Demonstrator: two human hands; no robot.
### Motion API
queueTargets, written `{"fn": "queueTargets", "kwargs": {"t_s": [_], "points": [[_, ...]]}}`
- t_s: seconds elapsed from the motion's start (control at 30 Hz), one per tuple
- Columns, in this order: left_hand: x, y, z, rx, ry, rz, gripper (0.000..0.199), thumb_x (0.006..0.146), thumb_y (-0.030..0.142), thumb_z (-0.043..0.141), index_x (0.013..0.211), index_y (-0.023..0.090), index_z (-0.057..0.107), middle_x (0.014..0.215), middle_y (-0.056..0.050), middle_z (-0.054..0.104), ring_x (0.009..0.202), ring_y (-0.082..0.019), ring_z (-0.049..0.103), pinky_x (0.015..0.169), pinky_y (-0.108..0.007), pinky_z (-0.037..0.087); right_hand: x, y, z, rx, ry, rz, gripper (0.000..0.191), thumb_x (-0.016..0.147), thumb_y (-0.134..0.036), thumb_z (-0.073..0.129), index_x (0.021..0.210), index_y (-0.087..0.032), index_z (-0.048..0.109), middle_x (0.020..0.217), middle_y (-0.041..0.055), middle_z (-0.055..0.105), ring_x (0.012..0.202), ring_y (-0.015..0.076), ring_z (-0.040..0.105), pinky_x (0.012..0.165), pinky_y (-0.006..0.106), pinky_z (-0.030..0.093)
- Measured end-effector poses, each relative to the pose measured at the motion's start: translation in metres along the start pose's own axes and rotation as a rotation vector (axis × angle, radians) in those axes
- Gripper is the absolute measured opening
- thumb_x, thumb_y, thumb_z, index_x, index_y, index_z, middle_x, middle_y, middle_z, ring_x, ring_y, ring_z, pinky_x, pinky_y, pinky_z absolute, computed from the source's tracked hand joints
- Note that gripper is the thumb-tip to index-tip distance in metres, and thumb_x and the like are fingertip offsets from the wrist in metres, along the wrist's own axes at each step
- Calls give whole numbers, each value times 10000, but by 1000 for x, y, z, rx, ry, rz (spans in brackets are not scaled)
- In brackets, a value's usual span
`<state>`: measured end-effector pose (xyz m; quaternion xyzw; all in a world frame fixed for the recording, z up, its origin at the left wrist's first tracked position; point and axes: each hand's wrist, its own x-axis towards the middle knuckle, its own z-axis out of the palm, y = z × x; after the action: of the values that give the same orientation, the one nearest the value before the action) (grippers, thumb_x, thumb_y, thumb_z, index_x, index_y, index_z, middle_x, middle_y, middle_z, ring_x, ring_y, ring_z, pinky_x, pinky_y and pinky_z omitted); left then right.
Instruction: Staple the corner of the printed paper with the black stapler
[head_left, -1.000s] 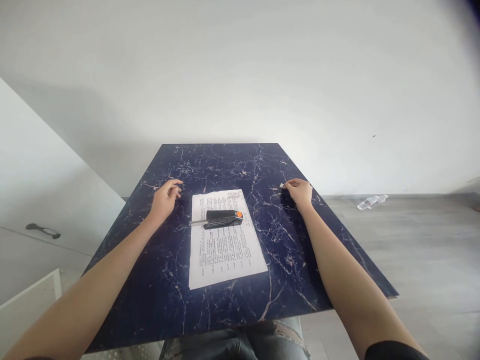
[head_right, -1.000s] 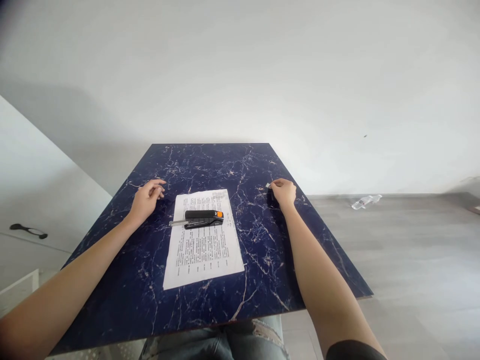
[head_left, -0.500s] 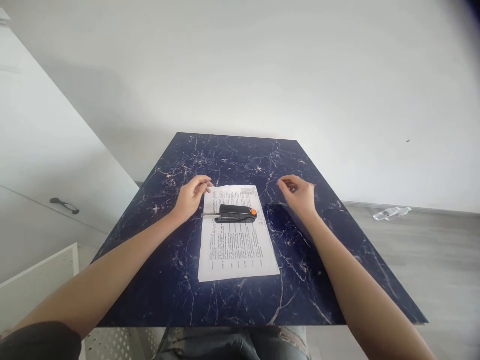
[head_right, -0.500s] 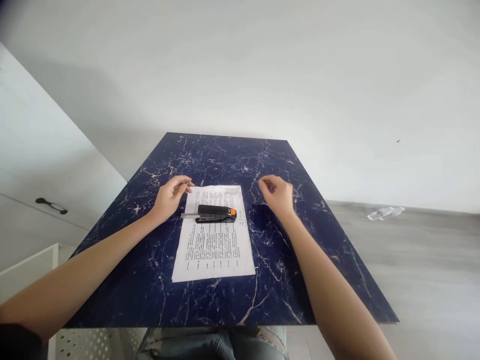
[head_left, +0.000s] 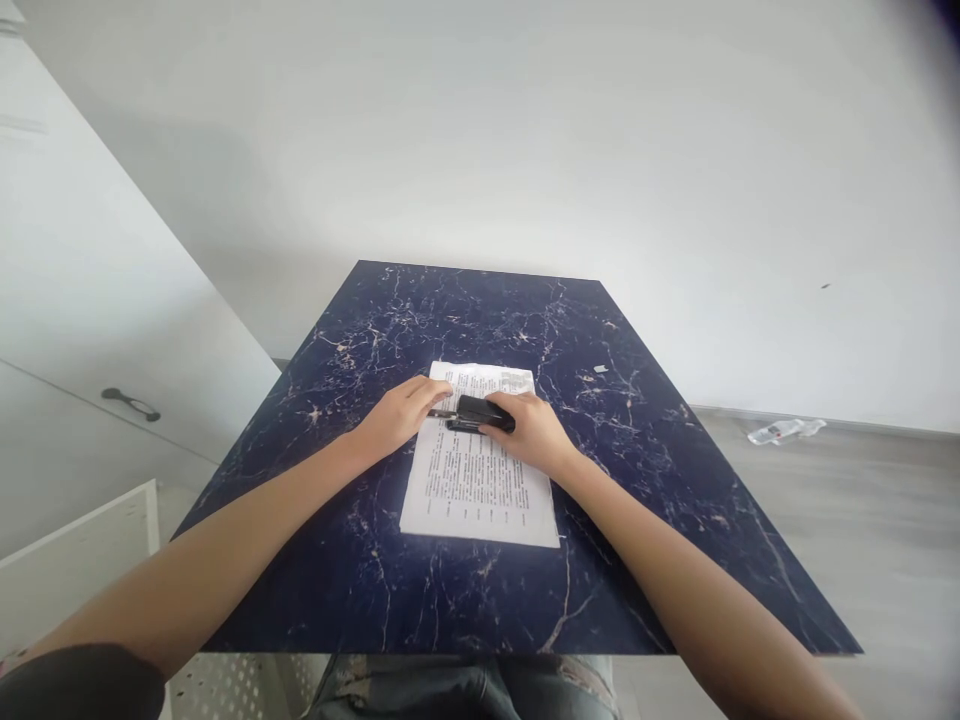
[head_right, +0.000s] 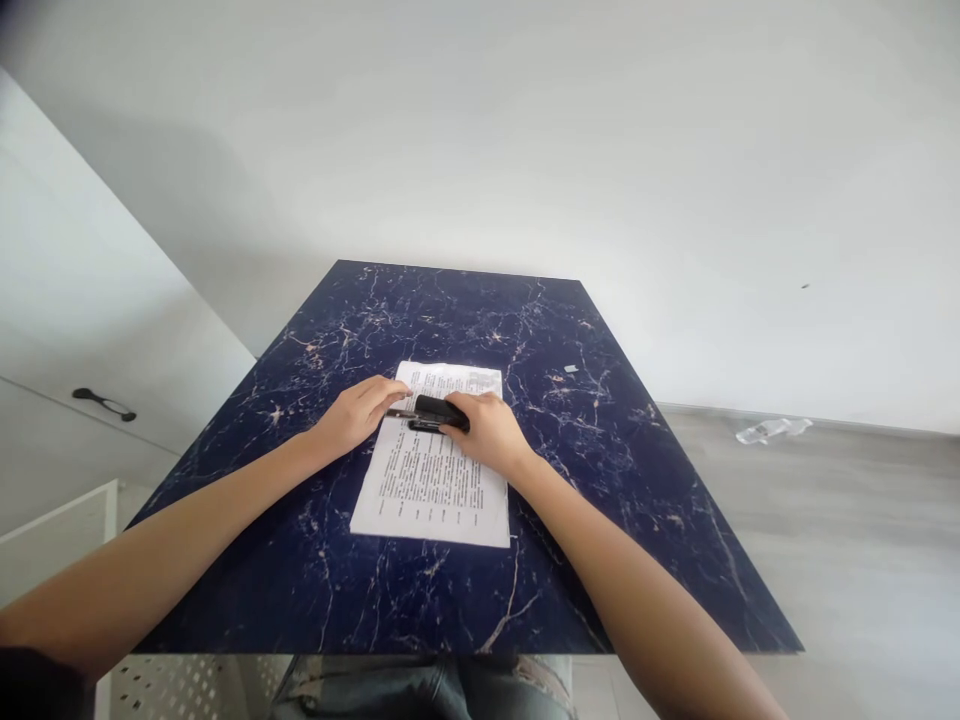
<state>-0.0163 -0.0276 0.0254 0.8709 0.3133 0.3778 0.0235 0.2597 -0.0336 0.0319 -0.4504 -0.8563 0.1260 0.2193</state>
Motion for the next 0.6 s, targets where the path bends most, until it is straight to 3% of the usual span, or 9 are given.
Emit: {"fn": "queueTargets", "kwargs": {"t_s": [0.17,0.37,0.43,0.5,0.6], "points": [[2,9,3,27,-38,57,162,1079,197,476,1126,202,631,957,-59,706,894,-181,673,815,-335,577,1,17,-11,-2,31,25,266,893,-299,742,1149,-255,686,1001,42,779,902,263,683,817,393,502],[4,0,-7,-2,-64,-46,215,1080,258,467,1103,213,676,996,-85,723,937,-212,645,881,-392,547,-1,21,-11,33,31,20,228,891,-298,731,1112,-259,691,988,38,773,859,243,682,781,372,491],[3,-7,-13,-50,-170,-51,208,1061,317,525,1072,222,710,938,-71,722,858,-198,651,816,-369,546,-1,21,-10,43,36,12,231,896,-302,724,1121,-263,690,995,39,772,864,241,683,795,376,493],[2,-11,-17,-129,-348,-20,206,1018,387,608,1049,241,750,921,-56,733,742,-169,648,705,-330,535,-1,21,-11,42,44,15,238,896,-303,723,1127,-262,690,992,41,770,869,244,681,804,382,493],[0,-12,-17,-238,-544,22,216,971,414,678,1114,294,788,1082,-53,765,691,-143,672,648,-311,539,-1,20,-11,44,37,24,244,893,-299,722,1131,-255,692,991,45,769,865,247,678,792,381,491]]}}
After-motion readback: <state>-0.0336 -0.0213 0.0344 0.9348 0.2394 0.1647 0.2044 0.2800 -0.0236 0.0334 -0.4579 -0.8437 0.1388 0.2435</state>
